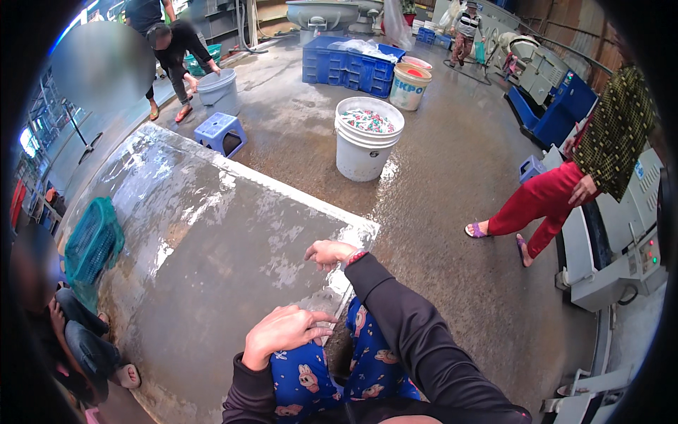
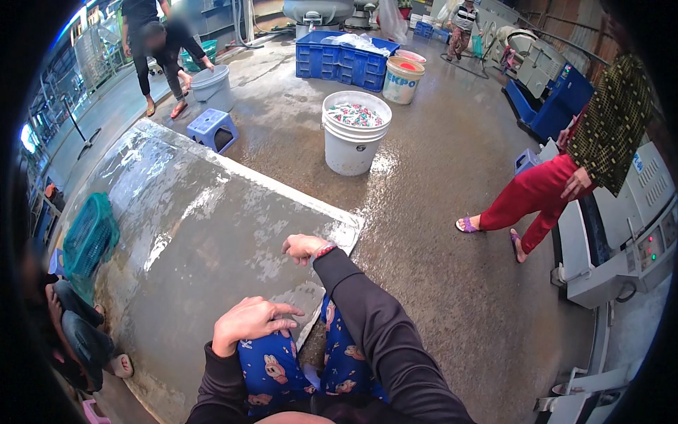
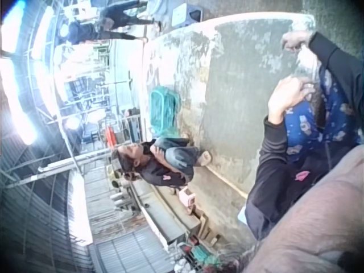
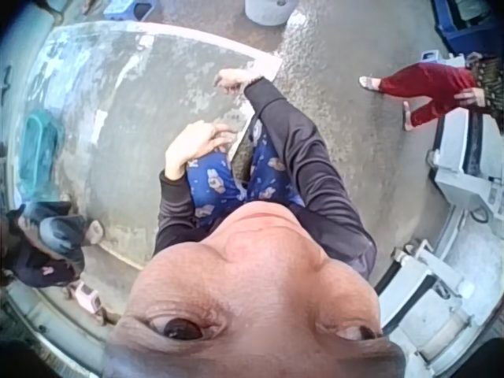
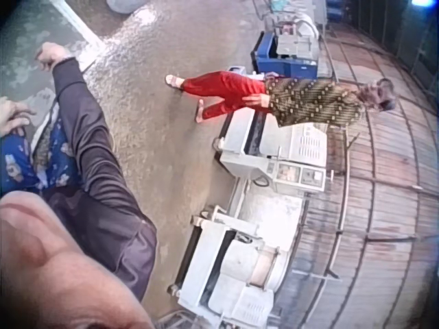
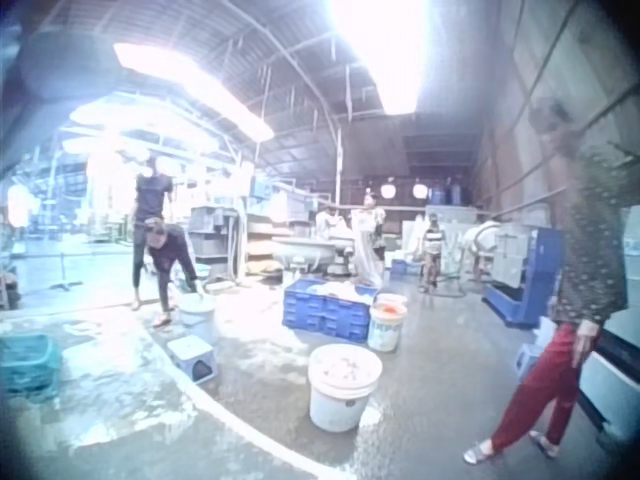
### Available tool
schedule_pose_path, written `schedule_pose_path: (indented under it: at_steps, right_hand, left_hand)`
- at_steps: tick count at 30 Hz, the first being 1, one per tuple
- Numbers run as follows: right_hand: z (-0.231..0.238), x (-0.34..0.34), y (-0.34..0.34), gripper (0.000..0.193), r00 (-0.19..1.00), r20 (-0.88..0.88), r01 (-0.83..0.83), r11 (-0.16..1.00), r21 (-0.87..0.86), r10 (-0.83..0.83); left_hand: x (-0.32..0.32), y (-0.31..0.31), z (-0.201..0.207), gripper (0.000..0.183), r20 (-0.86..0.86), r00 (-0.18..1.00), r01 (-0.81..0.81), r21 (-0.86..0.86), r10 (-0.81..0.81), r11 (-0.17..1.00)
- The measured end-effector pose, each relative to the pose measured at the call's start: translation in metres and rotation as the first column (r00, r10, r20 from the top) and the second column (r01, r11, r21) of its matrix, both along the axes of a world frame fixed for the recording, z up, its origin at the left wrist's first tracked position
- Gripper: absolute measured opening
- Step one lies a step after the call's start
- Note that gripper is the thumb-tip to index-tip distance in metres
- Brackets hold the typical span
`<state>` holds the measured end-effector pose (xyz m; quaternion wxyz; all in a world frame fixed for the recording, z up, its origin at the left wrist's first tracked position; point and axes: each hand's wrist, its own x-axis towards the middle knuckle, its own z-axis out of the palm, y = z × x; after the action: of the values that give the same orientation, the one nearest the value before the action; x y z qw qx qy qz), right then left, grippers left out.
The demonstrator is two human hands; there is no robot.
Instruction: The person works with others to sort a large pile of small red, white, and green items on a plastic sheet on a board, picking them up by hand and placing them into a small red bowl.
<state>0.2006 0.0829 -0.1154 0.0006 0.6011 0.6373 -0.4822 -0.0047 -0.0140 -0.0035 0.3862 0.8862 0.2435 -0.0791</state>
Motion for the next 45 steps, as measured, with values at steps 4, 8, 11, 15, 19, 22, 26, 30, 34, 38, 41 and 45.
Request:
schedule_pose_path:
  at_steps: [4,8,11,15,19,22,26,30,34,38,41,45]
  right_hand:
    - [-0.002,0.006,-0.003,0.048,1.0,-0.014,-0.017,1.0,0.006,0.018]
    - [-0.012,-0.001,0.009,0.046,0.999,-0.047,0.002,1.0,-0.02,-0.003]
    - [-0.016,-0.004,0.018,0.041,0.995,-0.056,-0.078,0.992,0.1,0.084]
    - [-0.017,0.012,0.017,0.039,0.98,-0.188,-0.057,0.995,0.077,0.07]
    - [0.009,-0.011,0.004,0.034,0.986,-0.146,-0.071,0.996,0.052,0.078]
    - [0.011,-0.025,-0.001,0.033,0.98,-0.077,-0.171,0.976,0.136,0.182]
    - [0.015,-0.019,0.005,0.032,0.977,-0.044,-0.202,0.968,0.15,0.211]
    - [0.006,-0.017,0.01,0.032,0.983,-0.017,-0.177,0.979,0.102,0.18]
    - [0.007,-0.026,0.011,0.033,0.977,0.003,-0.21,0.966,0.153,0.212]
    - [0.01,-0.03,0.008,0.033,0.981,-0.023,-0.187,0.969,0.159,0.193]
    - [0.01,-0.026,0.005,0.033,0.986,-0.008,-0.163,0.972,0.167,0.167]
    - [0.01,-0.03,-0.003,0.031,0.982,0.109,-0.17,0.972,0.165,0.153]
  left_hand:
    - [0.005,-0.003,0.001,0.032,-0.01,1.0,-0.001,0.003,0.001,1.0]
    - [0.0,0.004,-0.003,0.03,-0.001,1.0,-0.027,-0.002,0.027,1.0]
    - [-0.012,0.008,0.005,0.029,0.054,0.997,-0.056,0.007,0.056,0.998]
    - [-0.006,0.012,-0.01,0.029,0.175,0.984,0.014,0.062,-0.025,0.998]
    - [-0.017,0.006,-0.017,0.03,0.188,0.982,-0.018,-0.037,0.025,0.999]
    - [-0.026,-0.002,-0.019,0.031,0.215,0.975,-0.053,-0.022,0.056,0.998]
    - [-0.024,-0.002,-0.012,0.032,0.189,0.979,-0.067,-0.075,0.081,0.995]
    - [-0.029,-0.006,-0.008,0.033,0.203,0.972,-0.109,-0.049,0.117,0.993]
    - [-0.033,-0.011,-0.013,0.033,0.195,0.961,-0.228,0.163,0.196,0.96]
    - [-0.026,-0.011,-0.028,0.036,0.157,0.951,-0.307,0.404,0.266,0.862]
    - [-0.015,-0.007,-0.017,0.039,0.027,0.95,-0.301,0.351,0.311,0.887]
    - [-0.015,-0.001,-0.004,0.035,-0.009,0.954,-0.289,0.237,0.3,0.927]
